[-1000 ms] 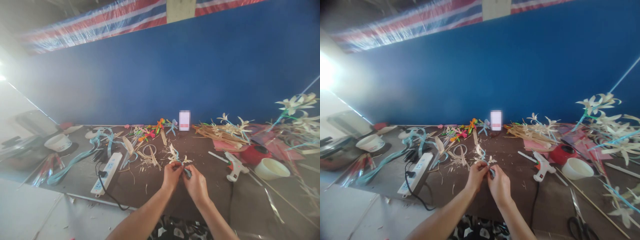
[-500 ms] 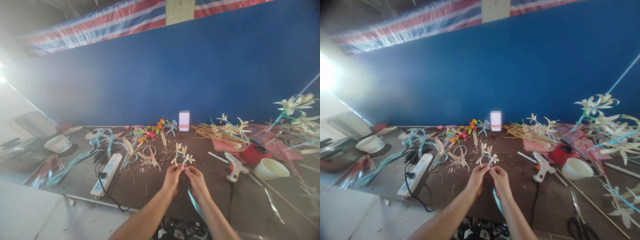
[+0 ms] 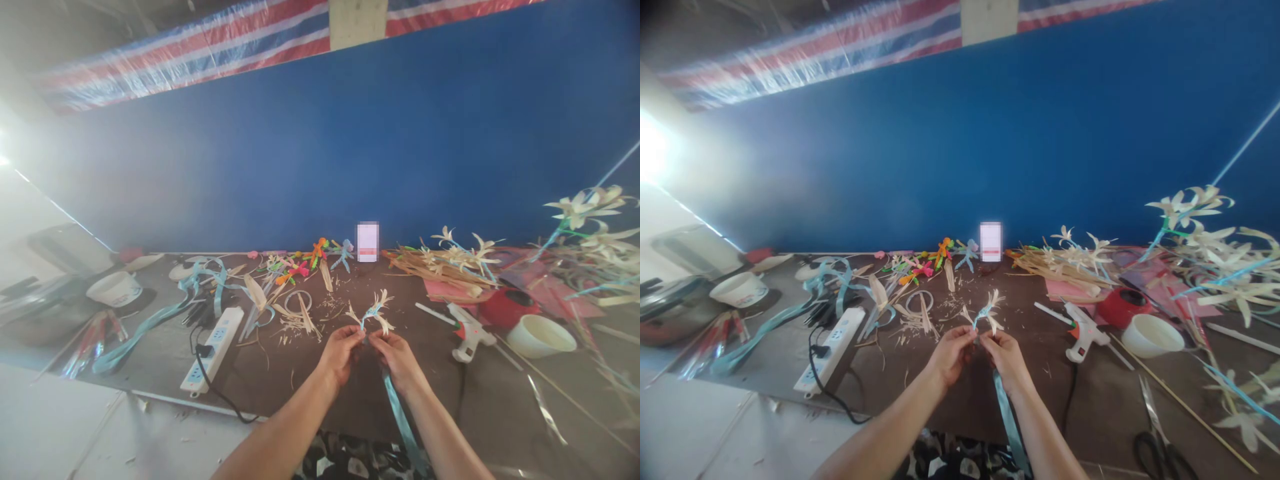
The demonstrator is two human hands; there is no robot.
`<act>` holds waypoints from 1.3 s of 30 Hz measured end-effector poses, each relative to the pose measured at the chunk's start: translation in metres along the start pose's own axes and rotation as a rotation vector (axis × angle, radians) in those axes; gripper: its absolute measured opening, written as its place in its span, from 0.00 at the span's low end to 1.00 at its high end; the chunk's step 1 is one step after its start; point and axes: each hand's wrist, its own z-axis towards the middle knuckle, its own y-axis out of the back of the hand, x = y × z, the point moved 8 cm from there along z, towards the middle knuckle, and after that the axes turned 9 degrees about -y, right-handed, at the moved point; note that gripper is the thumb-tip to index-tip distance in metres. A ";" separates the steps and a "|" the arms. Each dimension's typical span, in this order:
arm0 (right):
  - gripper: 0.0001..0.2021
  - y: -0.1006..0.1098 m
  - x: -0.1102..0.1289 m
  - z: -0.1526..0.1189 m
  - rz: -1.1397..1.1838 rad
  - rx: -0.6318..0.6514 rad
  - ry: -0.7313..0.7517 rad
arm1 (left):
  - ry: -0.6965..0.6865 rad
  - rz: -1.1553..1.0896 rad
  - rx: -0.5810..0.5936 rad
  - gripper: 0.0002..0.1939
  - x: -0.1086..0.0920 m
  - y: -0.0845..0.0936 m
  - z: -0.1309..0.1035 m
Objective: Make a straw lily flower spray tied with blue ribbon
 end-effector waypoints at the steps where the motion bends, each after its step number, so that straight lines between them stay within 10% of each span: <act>1: 0.12 0.000 0.001 0.000 -0.001 -0.002 0.002 | 0.018 -0.010 0.006 0.11 0.000 -0.001 -0.001; 21: 0.13 0.005 0.002 0.003 -0.091 0.039 0.024 | 0.146 -0.099 0.073 0.11 0.009 0.002 0.001; 39: 0.12 0.053 0.015 -0.010 -0.239 -0.099 0.097 | -0.214 0.408 0.076 0.10 -0.017 0.017 0.024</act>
